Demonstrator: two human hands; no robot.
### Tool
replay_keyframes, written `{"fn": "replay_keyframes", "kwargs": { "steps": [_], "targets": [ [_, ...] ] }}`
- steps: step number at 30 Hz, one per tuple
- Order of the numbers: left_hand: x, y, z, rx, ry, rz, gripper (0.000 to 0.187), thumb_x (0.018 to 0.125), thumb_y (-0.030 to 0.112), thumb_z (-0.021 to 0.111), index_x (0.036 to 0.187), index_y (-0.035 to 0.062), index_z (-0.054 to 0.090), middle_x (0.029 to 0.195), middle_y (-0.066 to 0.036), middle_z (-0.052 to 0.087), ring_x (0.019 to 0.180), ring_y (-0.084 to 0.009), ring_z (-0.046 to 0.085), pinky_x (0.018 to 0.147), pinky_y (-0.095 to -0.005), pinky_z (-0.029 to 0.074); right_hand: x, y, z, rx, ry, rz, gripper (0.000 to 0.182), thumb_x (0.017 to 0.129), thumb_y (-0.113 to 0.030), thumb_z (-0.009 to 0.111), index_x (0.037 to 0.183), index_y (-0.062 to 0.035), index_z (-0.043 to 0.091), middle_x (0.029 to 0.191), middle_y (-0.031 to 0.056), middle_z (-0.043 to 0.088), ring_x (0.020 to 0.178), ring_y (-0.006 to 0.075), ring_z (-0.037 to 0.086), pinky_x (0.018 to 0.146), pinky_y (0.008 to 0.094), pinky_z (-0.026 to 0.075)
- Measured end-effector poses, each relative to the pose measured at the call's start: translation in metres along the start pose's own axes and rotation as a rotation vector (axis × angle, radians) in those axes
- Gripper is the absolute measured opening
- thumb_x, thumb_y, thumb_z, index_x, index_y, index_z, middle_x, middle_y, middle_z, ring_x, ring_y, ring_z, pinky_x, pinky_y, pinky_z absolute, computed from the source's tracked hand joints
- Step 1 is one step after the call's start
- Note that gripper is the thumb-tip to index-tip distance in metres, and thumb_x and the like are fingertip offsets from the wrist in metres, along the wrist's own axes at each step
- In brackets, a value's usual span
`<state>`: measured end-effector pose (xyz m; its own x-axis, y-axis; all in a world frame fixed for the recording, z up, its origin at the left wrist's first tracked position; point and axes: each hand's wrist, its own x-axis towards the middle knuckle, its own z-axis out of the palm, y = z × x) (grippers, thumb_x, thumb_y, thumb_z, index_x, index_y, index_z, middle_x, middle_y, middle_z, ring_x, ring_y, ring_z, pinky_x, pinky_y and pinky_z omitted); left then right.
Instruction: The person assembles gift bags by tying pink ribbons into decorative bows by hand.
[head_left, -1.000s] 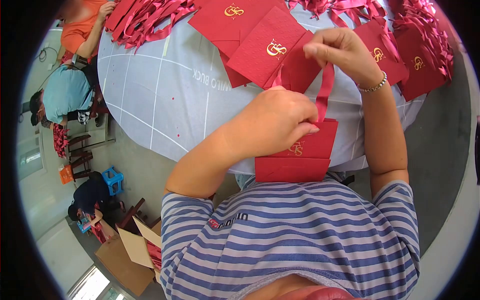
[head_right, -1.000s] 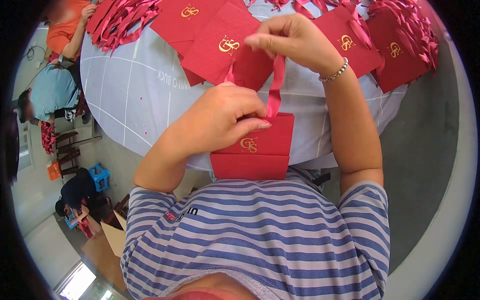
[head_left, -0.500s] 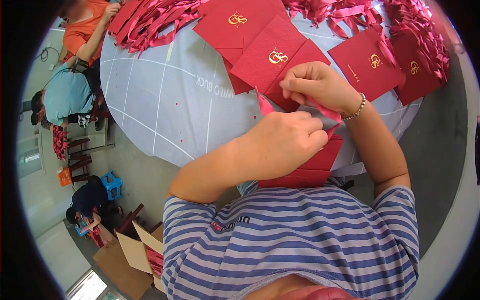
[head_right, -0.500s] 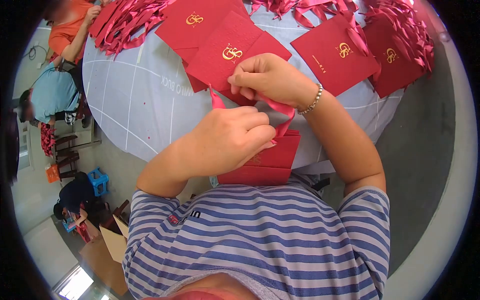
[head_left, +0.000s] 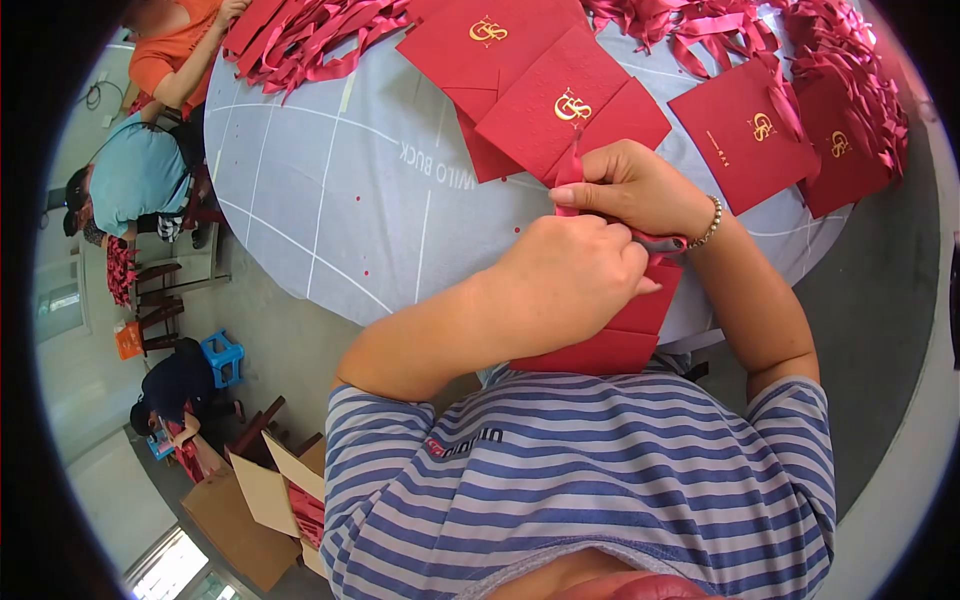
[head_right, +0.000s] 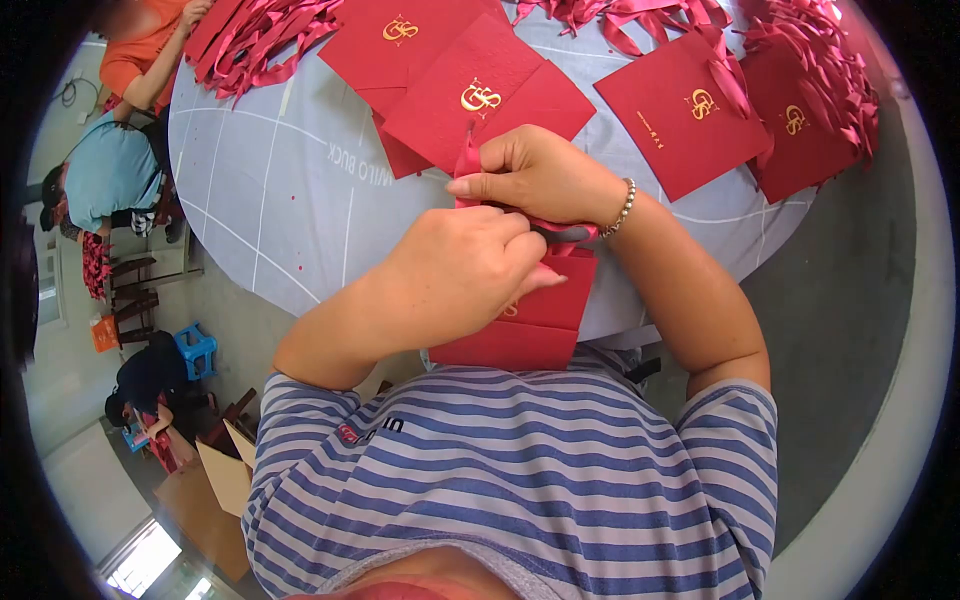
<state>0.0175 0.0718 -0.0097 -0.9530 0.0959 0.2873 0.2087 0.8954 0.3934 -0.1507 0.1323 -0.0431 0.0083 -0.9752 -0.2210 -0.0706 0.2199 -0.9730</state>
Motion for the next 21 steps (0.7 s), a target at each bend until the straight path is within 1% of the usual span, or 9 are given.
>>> {"fn": "replay_keyframes", "kwargs": {
  "steps": [6,8,11,14,15,17,18,20,21],
  "targets": [
    [0.002,0.003,0.005,-0.080,-0.047,-0.008,0.021,0.089,0.023,0.069,0.081,0.0033,0.065,0.079,-0.012,0.068,0.079,-0.0262,0.069,0.068,-0.0376,0.056,0.003,0.001,0.008,-0.301,0.139,-0.142,0.044,0.095,-0.025,0.075,0.067,0.0004,0.053,0.058,-0.0005,0.040,0.058,0.0068,0.033,0.048,0.0313,0.032],
    [0.002,0.002,0.009,-0.183,0.084,0.007,0.020,0.087,0.019,0.074,0.081,0.0044,0.062,0.078,-0.010,0.065,0.075,-0.0277,0.066,0.065,-0.0390,0.053,0.005,0.005,0.013,-0.321,0.267,-0.216,0.046,0.094,-0.027,0.075,0.067,0.0005,0.049,0.058,0.0030,0.033,0.056,0.0096,0.030,0.048,0.0327,0.030],
    [0.005,0.003,0.007,-0.236,0.117,0.012,0.020,0.085,0.018,0.076,0.081,0.0039,0.063,0.078,-0.011,0.065,0.074,-0.0284,0.066,0.065,-0.0393,0.053,0.006,0.002,0.014,-0.377,0.327,-0.194,0.048,0.096,-0.033,0.072,0.067,0.0016,0.055,0.054,0.0081,0.037,0.054,0.0100,0.030,0.047,0.0338,0.033],
    [0.010,0.005,0.007,-0.338,0.223,0.010,0.019,0.082,0.015,0.079,0.082,0.0037,0.064,0.076,-0.011,0.064,0.072,-0.0283,0.064,0.063,-0.0384,0.051,0.006,0.001,0.005,-0.226,0.313,-0.167,0.048,0.097,-0.033,0.071,0.066,0.0010,0.056,0.052,0.0054,0.041,0.055,0.0084,0.030,0.047,0.0330,0.032],
    [0.011,0.004,0.006,-0.334,0.223,0.009,0.019,0.082,0.015,0.079,0.082,0.0037,0.064,0.076,-0.011,0.064,0.072,-0.0283,0.064,0.063,-0.0384,0.051,0.005,-0.002,-0.001,-0.159,0.276,-0.122,0.047,0.099,-0.035,0.069,0.066,-0.0018,0.059,0.054,-0.0005,0.049,0.053,0.0052,0.035,0.045,0.0306,0.032],
    [0.015,-0.002,0.002,-0.425,0.396,0.040,0.019,0.078,0.010,0.082,0.082,0.0037,0.064,0.074,-0.009,0.061,0.069,-0.0279,0.061,0.061,-0.0371,0.049,0.001,-0.010,-0.006,0.234,0.260,-0.076,0.044,0.101,-0.037,0.065,0.073,-0.0043,0.063,0.060,-0.0048,0.054,0.052,0.0041,0.044,0.046,0.0266,0.035],
    [0.016,-0.008,-0.004,-0.489,0.441,0.088,0.022,0.076,0.006,0.084,0.084,0.0027,0.064,0.074,-0.008,0.060,0.067,-0.0250,0.058,0.060,-0.0339,0.047,0.001,-0.008,-0.013,0.489,0.145,-0.026,0.040,0.105,-0.039,0.057,0.087,-0.0040,0.066,0.070,-0.0020,0.062,0.056,0.0062,0.054,0.051,0.0241,0.043],
    [0.014,-0.011,-0.019,-0.672,0.520,0.051,0.018,0.079,0.007,0.081,0.084,0.0038,0.065,0.075,-0.009,0.061,0.067,-0.0252,0.060,0.062,-0.0343,0.050,-0.004,-0.018,-0.006,0.710,0.159,-0.097,0.041,0.107,-0.039,0.051,0.104,-0.0019,0.067,0.080,0.0026,0.067,0.064,0.0096,0.061,0.058,0.0247,0.049],
    [0.011,-0.020,-0.017,-0.716,0.581,0.119,0.016,0.081,0.000,0.078,0.090,0.0016,0.065,0.080,-0.010,0.062,0.072,-0.0229,0.061,0.068,-0.0330,0.051,-0.003,-0.005,-0.005,0.770,0.178,-0.067,0.041,0.108,-0.037,0.049,0.121,-0.0009,0.063,0.091,0.0064,0.070,0.070,0.0117,0.065,0.061,0.0260,0.051]
  ]
}}
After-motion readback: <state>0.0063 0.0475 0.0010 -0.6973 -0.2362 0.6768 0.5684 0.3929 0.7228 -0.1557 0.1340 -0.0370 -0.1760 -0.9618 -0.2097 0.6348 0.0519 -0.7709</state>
